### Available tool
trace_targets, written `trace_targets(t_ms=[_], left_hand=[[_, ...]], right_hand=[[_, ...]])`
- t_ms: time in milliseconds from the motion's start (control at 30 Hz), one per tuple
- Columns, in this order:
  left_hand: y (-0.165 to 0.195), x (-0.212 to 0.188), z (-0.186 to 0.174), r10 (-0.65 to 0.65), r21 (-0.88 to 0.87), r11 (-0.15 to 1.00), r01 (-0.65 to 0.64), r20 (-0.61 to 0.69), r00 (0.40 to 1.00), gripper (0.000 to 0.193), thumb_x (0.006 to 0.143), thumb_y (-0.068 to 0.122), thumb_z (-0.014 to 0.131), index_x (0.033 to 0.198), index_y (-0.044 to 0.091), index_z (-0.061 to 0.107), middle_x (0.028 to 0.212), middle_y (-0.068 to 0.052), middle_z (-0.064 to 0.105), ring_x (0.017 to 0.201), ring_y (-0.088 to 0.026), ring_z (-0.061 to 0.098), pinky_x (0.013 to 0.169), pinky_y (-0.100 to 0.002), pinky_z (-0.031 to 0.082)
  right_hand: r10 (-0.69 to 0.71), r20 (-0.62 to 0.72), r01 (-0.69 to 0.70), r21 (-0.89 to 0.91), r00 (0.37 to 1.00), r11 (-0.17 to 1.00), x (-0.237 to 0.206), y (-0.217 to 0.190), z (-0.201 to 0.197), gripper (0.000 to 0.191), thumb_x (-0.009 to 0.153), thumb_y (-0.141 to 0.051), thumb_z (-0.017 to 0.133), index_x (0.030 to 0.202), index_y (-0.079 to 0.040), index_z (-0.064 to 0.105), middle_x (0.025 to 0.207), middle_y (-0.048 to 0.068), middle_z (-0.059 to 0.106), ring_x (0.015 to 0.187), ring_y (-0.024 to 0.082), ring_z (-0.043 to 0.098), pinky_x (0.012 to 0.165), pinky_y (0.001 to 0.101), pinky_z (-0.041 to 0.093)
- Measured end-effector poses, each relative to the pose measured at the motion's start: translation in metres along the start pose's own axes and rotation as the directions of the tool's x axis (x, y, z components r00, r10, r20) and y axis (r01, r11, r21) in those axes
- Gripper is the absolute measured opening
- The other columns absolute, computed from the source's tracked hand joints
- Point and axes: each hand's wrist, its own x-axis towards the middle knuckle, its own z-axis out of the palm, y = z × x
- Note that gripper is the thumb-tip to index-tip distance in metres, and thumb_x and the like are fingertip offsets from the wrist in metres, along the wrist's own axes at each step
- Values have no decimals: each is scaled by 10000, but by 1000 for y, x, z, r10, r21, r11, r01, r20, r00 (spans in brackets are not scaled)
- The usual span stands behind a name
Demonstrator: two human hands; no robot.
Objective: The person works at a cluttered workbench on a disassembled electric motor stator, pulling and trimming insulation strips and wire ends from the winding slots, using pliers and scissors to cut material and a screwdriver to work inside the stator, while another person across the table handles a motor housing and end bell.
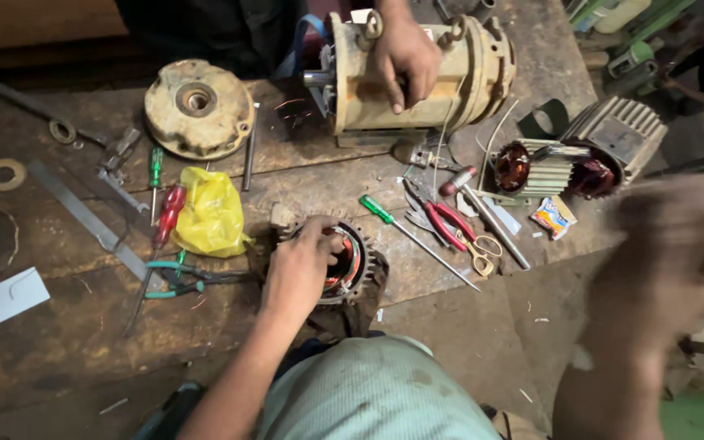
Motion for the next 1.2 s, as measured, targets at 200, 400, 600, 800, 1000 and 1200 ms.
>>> trace_targets(t_ms=[200,400,600,800,1000,1200], left_hand=[[3,-27,3,208,334,920,-204,24,978,108,941,94,648,1032,54,689,920,-167,739,883,-386,674,850,-498,520],[9,-37,19,219,350,922,-164,-125,968,191,857,164,701,1004,44,716,911,-105,766,882,-353,661,807,-474,479],[-2,-19,19,137,402,911,-89,-92,986,146,917,216,698,892,78,738,821,-133,743,817,-343,676,764,-463,528],[-8,-14,26,161,538,839,-86,-95,982,181,878,216,711,829,44,685,738,-170,705,804,-352,677,748,-481,536],[-12,-17,24,234,533,829,-169,-57,970,189,754,160,706,867,21,645,777,-171,711,844,-362,669,767,-489,530],[-7,-21,21,164,346,929,-130,-71,984,144,863,197,706,894,58,687,841,-151,724,878,-361,653,824,-510,497]], right_hand=[[202,497,19,-404,844,914,-68,-13,102,60,957,-78,698,976,-25,718,940,73,710,854,190,676,764,300,516],[418,579,-169,-434,699,885,-99,-3,134,128,910,-146,733,963,-31,718,913,78,686,769,194,675,650,296,530],[429,565,-134,-487,705,863,-89,41,159,238,938,-235,724,1096,-58,746,915,123,674,825,244,661,744,348,516],[408,652,-207,-365,639,908,-66,67,192,234,923,-251,729,1083,-82,748,972,98,714,889,260,705,791,350,545],[195,803,-24,-219,564,975,-62,61,189,193,861,-136,708,1034,-53,722,1004,131,703,965,298,698,882,385,549],[398,685,-111,-424,610,899,-60,61,190,179,924,-199,743,1013,-49,702,901,126,724,812,260,696,769,367,552]])
